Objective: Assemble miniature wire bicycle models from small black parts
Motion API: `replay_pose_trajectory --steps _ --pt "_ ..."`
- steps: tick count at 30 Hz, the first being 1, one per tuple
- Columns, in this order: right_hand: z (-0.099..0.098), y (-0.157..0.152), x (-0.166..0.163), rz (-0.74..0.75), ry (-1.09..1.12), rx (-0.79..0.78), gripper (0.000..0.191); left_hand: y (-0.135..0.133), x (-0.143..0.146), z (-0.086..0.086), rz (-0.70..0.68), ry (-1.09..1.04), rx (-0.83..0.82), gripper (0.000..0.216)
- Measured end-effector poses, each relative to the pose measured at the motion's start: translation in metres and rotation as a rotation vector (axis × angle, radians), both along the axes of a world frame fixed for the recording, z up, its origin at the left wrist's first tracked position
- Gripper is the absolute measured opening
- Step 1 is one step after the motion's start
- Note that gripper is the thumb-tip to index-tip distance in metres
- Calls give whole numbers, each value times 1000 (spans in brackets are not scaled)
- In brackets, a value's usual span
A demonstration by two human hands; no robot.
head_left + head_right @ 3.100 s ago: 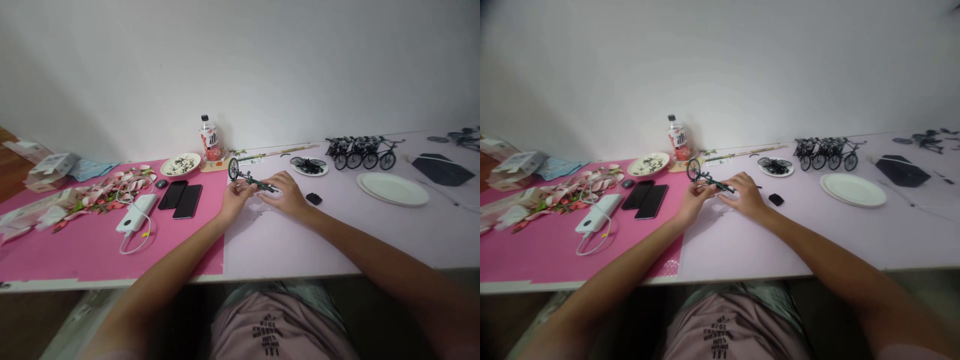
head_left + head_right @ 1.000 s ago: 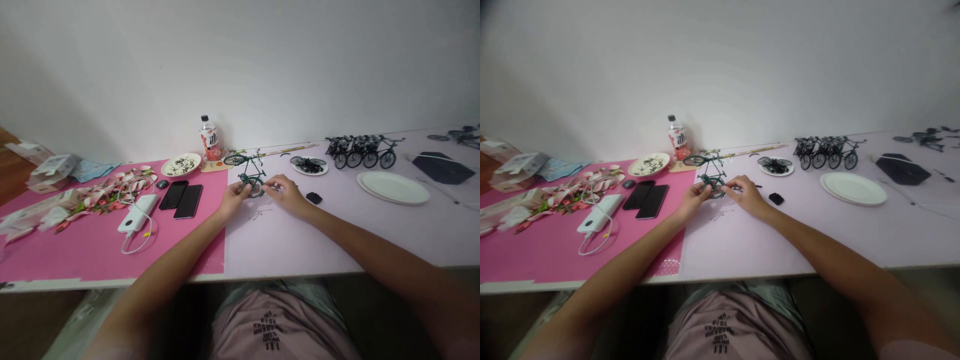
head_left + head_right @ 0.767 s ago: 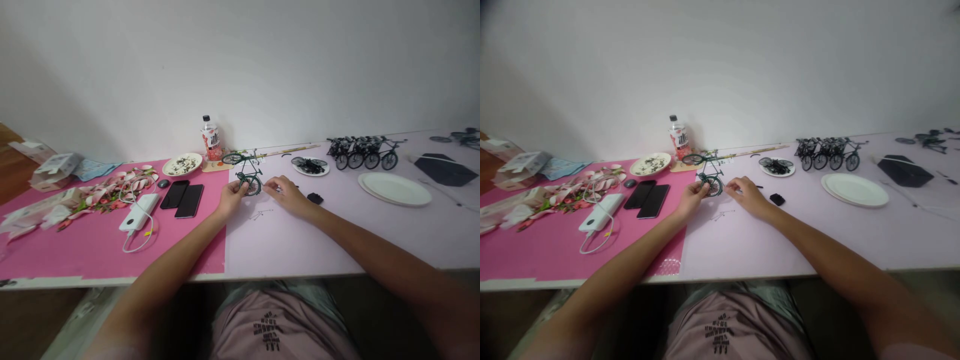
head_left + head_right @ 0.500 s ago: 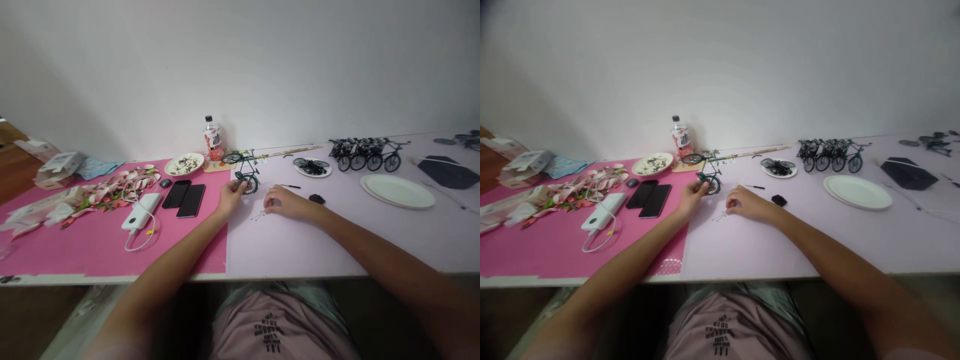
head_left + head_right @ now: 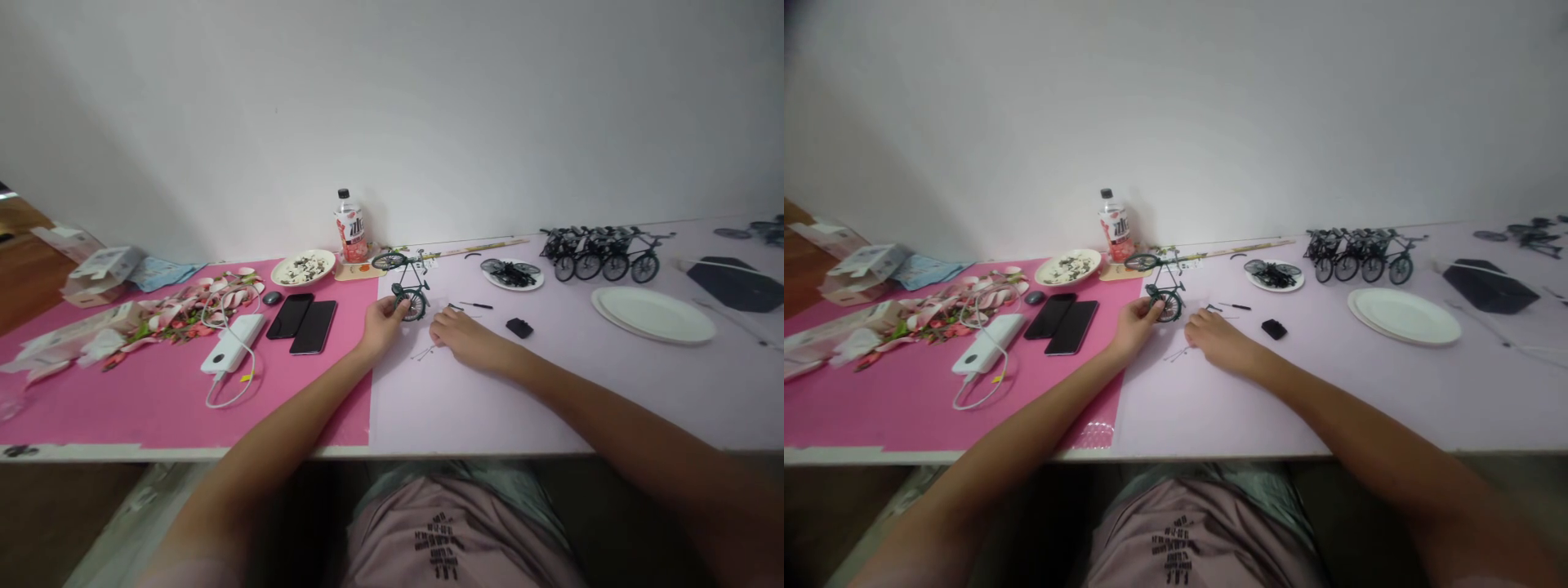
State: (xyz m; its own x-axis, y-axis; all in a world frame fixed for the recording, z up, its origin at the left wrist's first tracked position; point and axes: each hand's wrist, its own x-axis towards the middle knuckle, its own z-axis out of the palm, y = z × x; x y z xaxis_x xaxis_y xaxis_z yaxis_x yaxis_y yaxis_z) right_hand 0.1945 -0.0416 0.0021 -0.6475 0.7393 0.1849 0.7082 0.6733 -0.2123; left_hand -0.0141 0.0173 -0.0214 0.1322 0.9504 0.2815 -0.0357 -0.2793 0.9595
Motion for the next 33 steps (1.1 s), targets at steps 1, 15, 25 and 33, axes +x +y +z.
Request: replay_pose_trajectory --steps 1,15,25,33 --pt "0 0 0 0 41 -14 30 -1 0 1 1 1 3 45" --pt "-4 15 3 -254 760 -136 22 -6 0 11 157 22 100 37" --pt "-13 17 -3 -320 1019 -335 38 -29 10 22 128 81 122 36" --pt "-17 23 -2 -369 1104 -417 45 -34 13 21 111 58 125 35"
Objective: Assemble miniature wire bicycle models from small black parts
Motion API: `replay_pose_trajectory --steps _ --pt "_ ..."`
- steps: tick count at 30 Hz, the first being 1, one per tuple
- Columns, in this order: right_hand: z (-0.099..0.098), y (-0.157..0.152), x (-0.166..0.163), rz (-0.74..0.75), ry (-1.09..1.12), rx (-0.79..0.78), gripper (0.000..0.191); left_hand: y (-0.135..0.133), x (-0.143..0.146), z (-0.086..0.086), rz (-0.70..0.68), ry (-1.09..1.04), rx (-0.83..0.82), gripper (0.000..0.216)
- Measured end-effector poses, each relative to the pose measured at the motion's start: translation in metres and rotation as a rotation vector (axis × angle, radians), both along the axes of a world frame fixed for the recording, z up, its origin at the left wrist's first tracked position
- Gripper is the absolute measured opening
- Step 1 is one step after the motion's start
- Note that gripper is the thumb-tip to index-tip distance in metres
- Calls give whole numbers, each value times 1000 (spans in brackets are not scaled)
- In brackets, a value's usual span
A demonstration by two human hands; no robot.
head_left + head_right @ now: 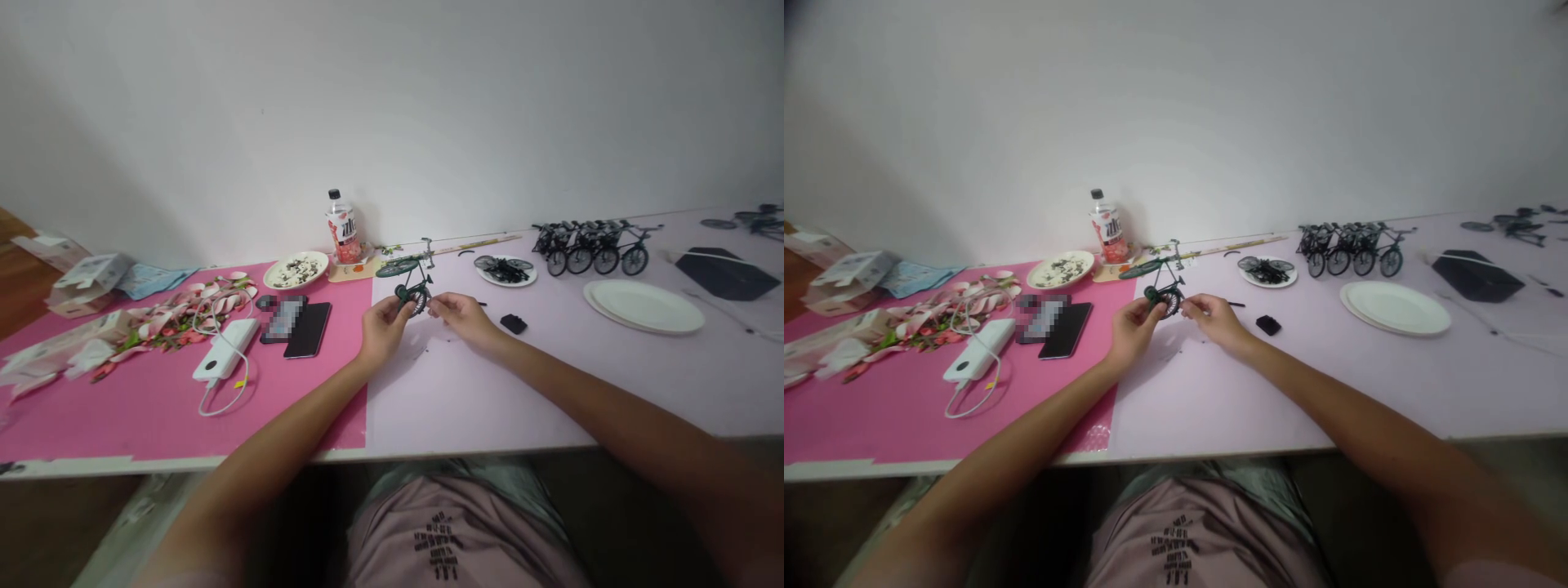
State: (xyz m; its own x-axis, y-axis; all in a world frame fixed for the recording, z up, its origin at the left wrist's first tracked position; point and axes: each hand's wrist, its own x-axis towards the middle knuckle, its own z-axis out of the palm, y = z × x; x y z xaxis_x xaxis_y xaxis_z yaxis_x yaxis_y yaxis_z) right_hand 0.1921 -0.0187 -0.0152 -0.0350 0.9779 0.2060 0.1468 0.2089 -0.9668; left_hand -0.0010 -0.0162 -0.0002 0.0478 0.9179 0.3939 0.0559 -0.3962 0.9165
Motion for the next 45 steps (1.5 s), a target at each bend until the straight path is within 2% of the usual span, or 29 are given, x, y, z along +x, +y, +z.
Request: replay_pose_trajectory --steps 19,32,45 --pt "1 -2 1 37 120 -99 52 -4 0 0 -21 24 60 31" --pt "1 1 -1 48 128 -125 45 -1 -1 -5 -13 83 111 32" --pt "6 -4 -3 31 148 -146 47 -1 -2 -6 -21 86 148 34"
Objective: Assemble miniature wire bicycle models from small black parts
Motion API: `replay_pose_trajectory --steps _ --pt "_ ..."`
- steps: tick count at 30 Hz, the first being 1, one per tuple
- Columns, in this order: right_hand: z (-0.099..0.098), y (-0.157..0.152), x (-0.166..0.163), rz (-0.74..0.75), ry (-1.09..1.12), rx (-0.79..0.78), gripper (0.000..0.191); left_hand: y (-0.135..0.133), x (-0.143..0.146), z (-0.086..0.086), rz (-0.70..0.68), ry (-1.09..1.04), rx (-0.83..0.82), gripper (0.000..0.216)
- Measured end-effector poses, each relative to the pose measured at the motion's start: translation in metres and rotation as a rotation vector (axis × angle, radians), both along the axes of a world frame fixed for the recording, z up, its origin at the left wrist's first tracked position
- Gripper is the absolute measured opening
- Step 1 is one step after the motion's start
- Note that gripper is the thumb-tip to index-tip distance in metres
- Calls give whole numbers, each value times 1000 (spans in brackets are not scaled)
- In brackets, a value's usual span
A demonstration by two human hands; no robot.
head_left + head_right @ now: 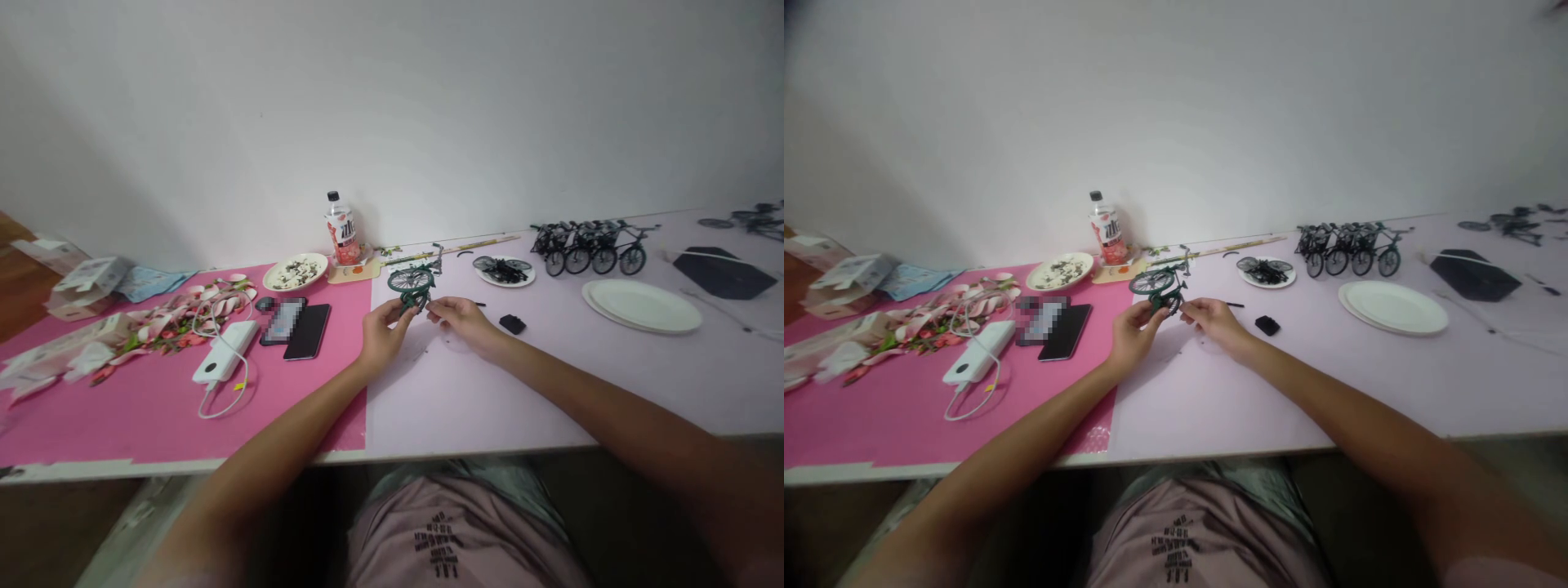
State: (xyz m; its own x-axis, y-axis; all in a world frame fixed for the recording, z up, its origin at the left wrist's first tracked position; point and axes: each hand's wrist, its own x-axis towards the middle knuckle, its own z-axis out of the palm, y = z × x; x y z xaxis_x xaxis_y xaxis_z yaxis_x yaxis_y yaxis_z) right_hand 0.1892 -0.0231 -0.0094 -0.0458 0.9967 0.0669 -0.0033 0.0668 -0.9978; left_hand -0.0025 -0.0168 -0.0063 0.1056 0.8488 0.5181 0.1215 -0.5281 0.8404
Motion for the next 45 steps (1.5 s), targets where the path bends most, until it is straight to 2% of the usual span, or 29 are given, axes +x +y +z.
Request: replay_pose_trajectory --steps 7,13,29,40,45 --pt "1 -1 -1 17 18 -29 47 1 -1 -1 -3 26 36 31" --pt "6 -6 -1 87 66 -44 47 -3 -2 3 -3 40 38 28" --pt "5 -2 3 198 230 -153 39 -1 -2 1 -26 58 52 35" --pt "7 -7 0 172 109 -67 48 -3 -1 -1 -51 40 3 32" --pt "6 -8 0 89 -15 -62 57 -3 0 1 -61 7 -60 36"
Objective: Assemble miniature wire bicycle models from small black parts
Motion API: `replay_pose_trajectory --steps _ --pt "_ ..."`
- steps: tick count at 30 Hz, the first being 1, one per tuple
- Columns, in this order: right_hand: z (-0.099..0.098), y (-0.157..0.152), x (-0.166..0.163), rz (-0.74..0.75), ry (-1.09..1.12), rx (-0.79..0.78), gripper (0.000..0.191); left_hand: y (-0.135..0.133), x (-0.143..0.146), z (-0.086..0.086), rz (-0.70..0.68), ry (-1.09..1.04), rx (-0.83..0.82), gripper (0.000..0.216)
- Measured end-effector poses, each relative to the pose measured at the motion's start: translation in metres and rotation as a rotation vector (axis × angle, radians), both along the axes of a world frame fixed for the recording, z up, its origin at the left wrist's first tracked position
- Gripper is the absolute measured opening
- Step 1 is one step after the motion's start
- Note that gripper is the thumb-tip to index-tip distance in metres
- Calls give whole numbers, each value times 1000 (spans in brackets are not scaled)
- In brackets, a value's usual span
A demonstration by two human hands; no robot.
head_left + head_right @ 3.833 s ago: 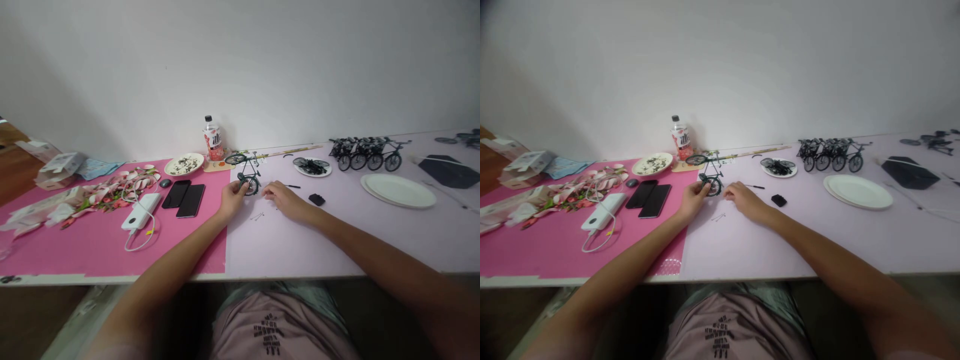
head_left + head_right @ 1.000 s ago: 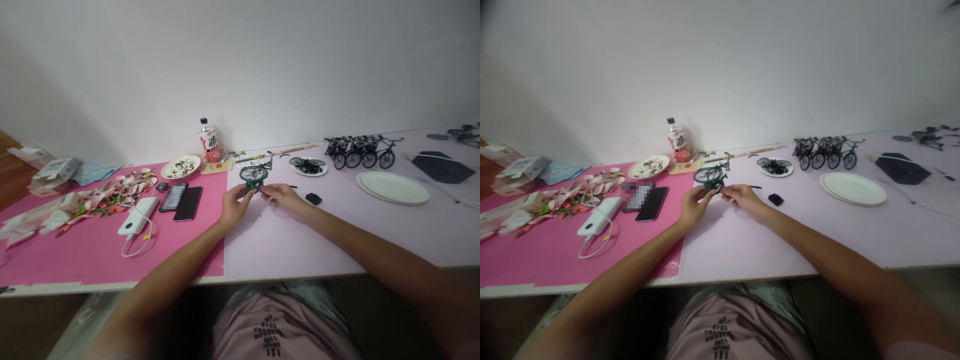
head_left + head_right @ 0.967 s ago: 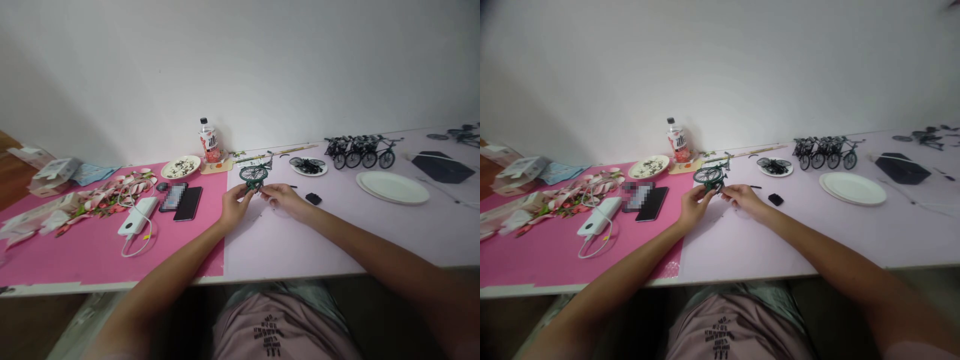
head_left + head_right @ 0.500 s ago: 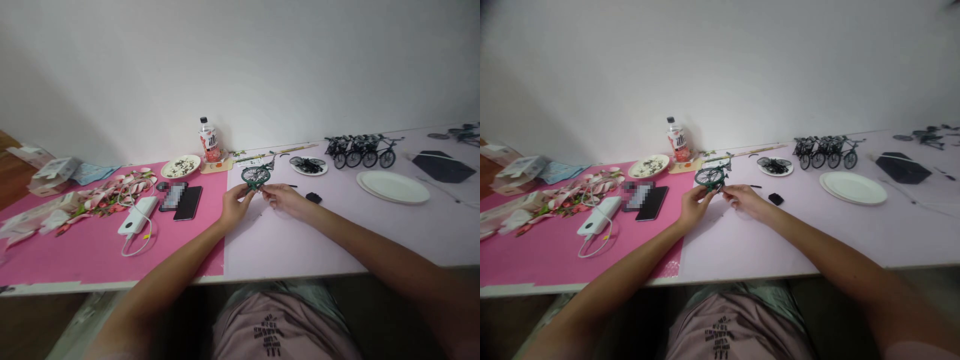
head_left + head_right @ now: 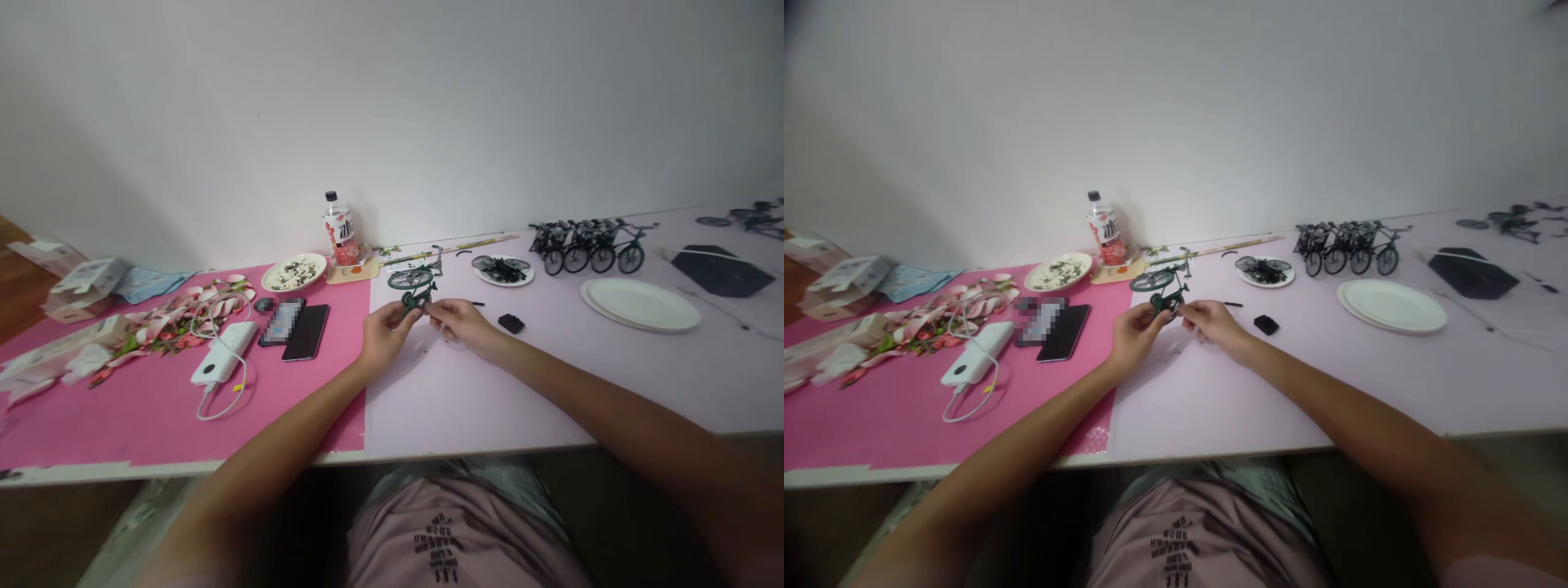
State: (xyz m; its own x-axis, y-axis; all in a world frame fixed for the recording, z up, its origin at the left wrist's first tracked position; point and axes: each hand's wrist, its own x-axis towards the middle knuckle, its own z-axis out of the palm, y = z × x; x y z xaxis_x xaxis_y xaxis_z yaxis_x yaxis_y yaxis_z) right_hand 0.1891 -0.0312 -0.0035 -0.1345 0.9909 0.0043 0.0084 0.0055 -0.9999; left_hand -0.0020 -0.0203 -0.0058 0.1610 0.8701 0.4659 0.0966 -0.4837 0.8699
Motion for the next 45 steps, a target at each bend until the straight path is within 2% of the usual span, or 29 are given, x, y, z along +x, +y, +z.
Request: replay_pose_trajectory --steps 6,11,16,27,31,37,39,42,45 --pt "2 0 -2 -193 -41 125 56 6 0 1 -63 -121 -167 46" --pt "0 2 -3 -137 -33 165 58 13 -2 0 -169 -225 -276 55" --pt "-2 3 -1 -91 -21 122 56 18 -4 -6 -196 -295 -356 58" --pt "-3 7 5 -107 -92 144 50 20 -7 -5 -254 -282 -423 54" --pt "0 10 17 -38 -223 262 43 26 -8 -10 -221 -294 -421 56" --pt "14 19 42 -150 -562 453 32 36 -12 -14 -58 -278 -346 52" --pt "18 21 50 -104 -722 479 27 36 -14 -13 -42 -284 -342 52" --pt "22 25 60 54 -869 479 21 35 -16 -11 -26 -277 -344 52" --pt "21 30 68 64 -907 483 21 34 -15 -8 -8 -279 -359 51"
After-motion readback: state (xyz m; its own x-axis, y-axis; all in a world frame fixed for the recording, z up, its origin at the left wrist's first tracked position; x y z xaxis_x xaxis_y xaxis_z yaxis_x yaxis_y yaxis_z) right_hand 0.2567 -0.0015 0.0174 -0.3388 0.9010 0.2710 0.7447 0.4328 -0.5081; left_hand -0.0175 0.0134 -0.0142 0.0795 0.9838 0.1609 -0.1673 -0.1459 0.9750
